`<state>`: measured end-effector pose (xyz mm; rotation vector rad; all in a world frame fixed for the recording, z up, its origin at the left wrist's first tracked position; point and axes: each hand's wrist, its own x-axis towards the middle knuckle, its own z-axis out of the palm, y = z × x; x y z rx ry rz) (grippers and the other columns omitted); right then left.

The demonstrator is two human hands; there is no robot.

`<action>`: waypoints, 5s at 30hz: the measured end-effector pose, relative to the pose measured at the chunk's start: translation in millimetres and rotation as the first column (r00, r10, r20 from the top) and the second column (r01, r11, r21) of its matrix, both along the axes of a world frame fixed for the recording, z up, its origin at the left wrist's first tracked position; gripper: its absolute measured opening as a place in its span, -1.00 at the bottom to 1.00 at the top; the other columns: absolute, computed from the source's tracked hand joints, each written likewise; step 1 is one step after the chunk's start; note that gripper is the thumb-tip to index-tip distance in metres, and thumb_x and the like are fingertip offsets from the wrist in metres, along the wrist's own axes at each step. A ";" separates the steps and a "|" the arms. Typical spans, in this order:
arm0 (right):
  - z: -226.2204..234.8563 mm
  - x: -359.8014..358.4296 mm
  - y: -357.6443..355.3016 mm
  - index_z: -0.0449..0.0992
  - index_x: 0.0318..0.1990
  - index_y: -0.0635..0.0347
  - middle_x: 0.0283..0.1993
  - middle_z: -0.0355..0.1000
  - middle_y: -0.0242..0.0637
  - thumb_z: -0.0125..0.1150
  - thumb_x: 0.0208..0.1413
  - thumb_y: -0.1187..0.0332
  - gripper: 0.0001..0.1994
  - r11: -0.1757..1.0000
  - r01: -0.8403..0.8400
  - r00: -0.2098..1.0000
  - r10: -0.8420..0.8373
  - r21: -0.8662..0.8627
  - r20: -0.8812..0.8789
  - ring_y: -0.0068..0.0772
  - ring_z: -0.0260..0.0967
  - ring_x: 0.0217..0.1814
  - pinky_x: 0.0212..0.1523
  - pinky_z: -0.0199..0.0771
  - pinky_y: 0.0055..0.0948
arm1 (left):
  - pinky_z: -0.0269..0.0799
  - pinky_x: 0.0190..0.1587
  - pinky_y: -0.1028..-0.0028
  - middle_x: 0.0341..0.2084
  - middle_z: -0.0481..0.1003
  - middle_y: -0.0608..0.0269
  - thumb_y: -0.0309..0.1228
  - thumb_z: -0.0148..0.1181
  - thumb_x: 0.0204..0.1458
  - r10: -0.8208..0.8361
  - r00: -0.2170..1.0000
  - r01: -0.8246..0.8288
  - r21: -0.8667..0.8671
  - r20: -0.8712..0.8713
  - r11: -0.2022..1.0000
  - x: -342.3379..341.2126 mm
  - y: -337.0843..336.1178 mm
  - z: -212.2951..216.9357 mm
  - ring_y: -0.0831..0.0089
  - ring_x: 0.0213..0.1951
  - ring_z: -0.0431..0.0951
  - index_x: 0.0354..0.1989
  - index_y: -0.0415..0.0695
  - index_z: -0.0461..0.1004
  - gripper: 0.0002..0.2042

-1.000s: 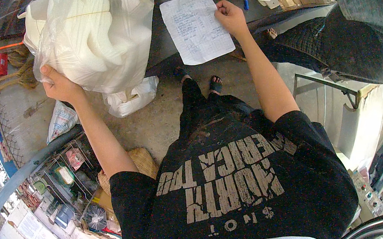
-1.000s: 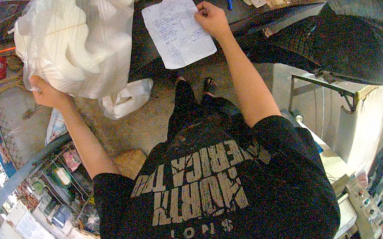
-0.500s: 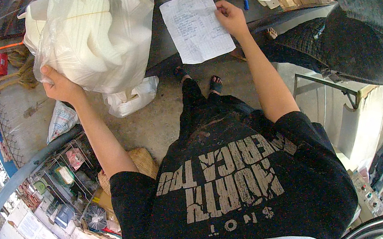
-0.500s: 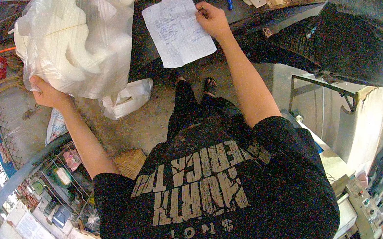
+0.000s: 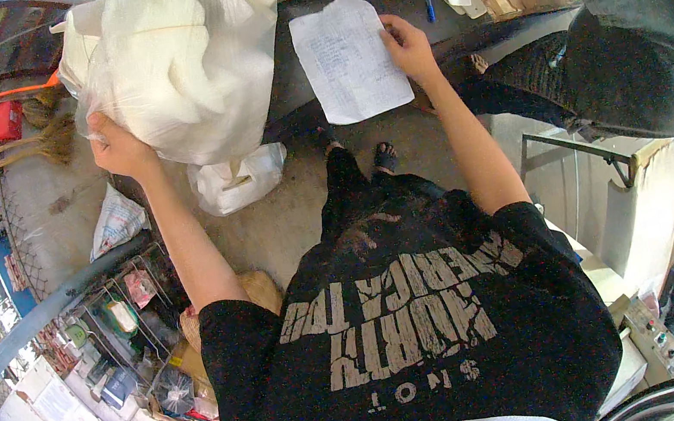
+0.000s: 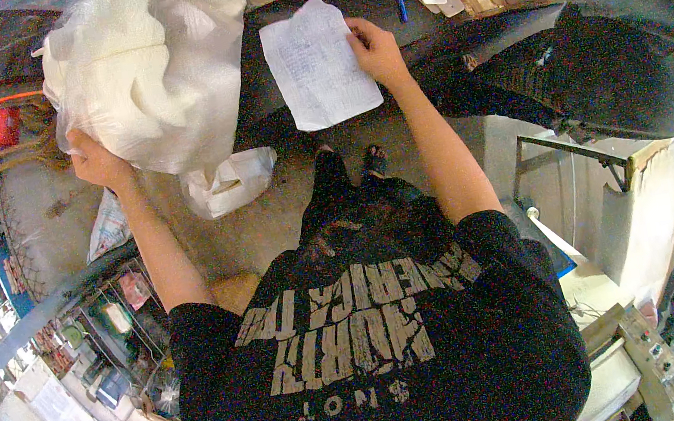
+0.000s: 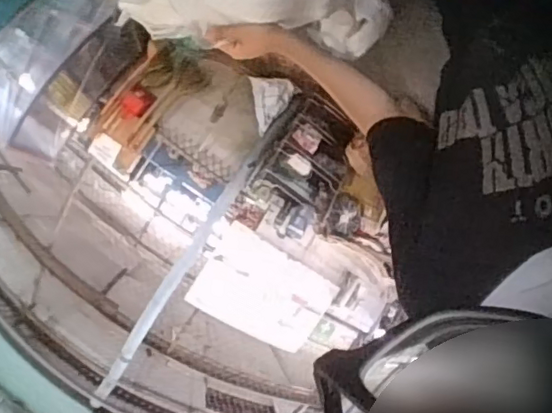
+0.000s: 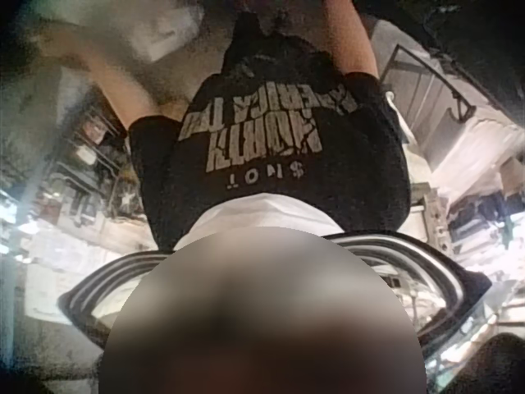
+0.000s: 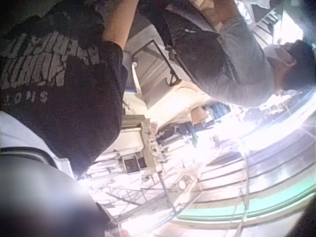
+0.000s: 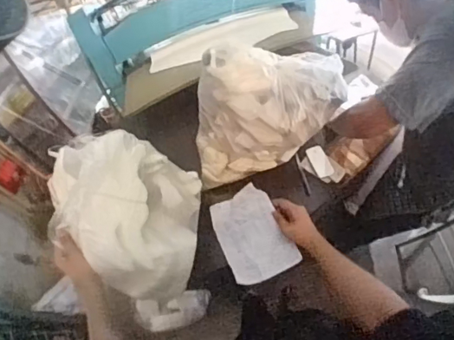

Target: The person places a handwritten list into a plastic bag containing white plastic parts, then ties the bag closed. They repeat the process with a second bag, placing the list inside and securing it.

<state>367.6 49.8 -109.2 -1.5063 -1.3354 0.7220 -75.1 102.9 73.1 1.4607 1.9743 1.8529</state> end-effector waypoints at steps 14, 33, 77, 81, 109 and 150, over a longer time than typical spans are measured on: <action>45.4 -5.6 -107.9 0.49 0.24 0.25 -0.10 0.51 -0.43 0.14 0.36 0.48 -0.67 0.993 0.070 0.880 -0.109 -0.100 -0.462 -0.61 0.40 -0.09 0.02 0.40 -0.55 | 0.50 -0.06 0.28 -0.19 0.69 -0.05 -0.04 0.13 0.35 0.085 0.984 -0.086 -0.002 -0.158 0.996 7.9 -5.7 6.9 0.25 -0.16 0.65 -0.07 -0.40 0.64 -0.48; 176.9 -28.8 -166.9 0.38 0.35 0.28 -0.10 0.49 -0.51 0.09 0.41 0.50 -0.61 0.995 0.065 0.766 0.002 0.080 -0.643 -0.75 0.35 -0.11 -0.04 0.33 -0.67 | 0.50 0.02 0.25 -0.13 0.69 -0.08 0.09 0.11 0.32 0.017 0.994 -0.014 0.029 -0.107 0.999 7.2 -13.2 2.8 0.14 -0.09 0.68 0.02 -0.32 0.64 -0.41; 119.8 -35.2 -94.7 0.38 0.26 0.30 -0.20 0.55 -0.32 0.11 0.35 0.51 -0.65 0.986 0.104 0.879 -0.152 -0.129 -0.451 -0.57 0.45 -0.19 -0.10 0.46 -0.48 | 0.49 -0.03 0.29 -0.17 0.69 -0.04 0.01 0.12 0.35 0.005 0.999 -0.004 0.036 -0.042 0.999 17.0 -16.5 5.6 0.24 -0.14 0.66 -0.02 -0.33 0.64 -0.47; 75.4 -43.2 -43.8 0.37 0.25 0.27 -0.24 0.56 -0.16 0.18 0.28 0.45 -0.60 0.949 0.262 0.935 -0.295 -0.176 -0.199 -0.20 0.53 -0.23 -0.11 0.53 -0.27 | 0.49 -0.06 0.30 -0.18 0.69 -0.04 0.01 0.08 0.37 0.051 0.995 -0.056 -0.050 -0.086 0.997 16.8 -21.4 10.2 0.25 -0.17 0.66 -0.01 -0.35 0.63 -0.46; 29.7 -152.9 67.0 0.16 0.54 -0.46 0.61 -0.02 0.00 0.10 0.22 -0.28 -0.26 0.927 0.231 0.545 0.129 -0.296 0.828 0.22 -0.12 0.64 0.41 -0.26 0.72 | 0.39 0.28 0.18 0.24 0.50 -0.14 -0.27 -0.09 0.45 -0.360 0.919 0.372 0.051 -0.162 0.927 -9.8 -2.4 15.5 0.00 0.25 0.52 0.16 -0.41 0.53 -0.57; 23.6 -165.8 90.9 0.24 0.51 -0.22 0.64 -0.12 0.05 0.14 0.24 0.07 -0.35 0.911 0.248 0.606 0.119 -0.329 0.787 0.22 -0.24 0.69 0.47 -0.34 0.64 | 0.31 0.34 0.15 0.29 0.44 -0.19 -0.37 -0.06 0.42 -0.397 0.894 0.398 -0.039 -0.208 0.917 -10.1 -13.5 24.6 -0.03 0.30 0.46 0.20 -0.44 0.49 -0.61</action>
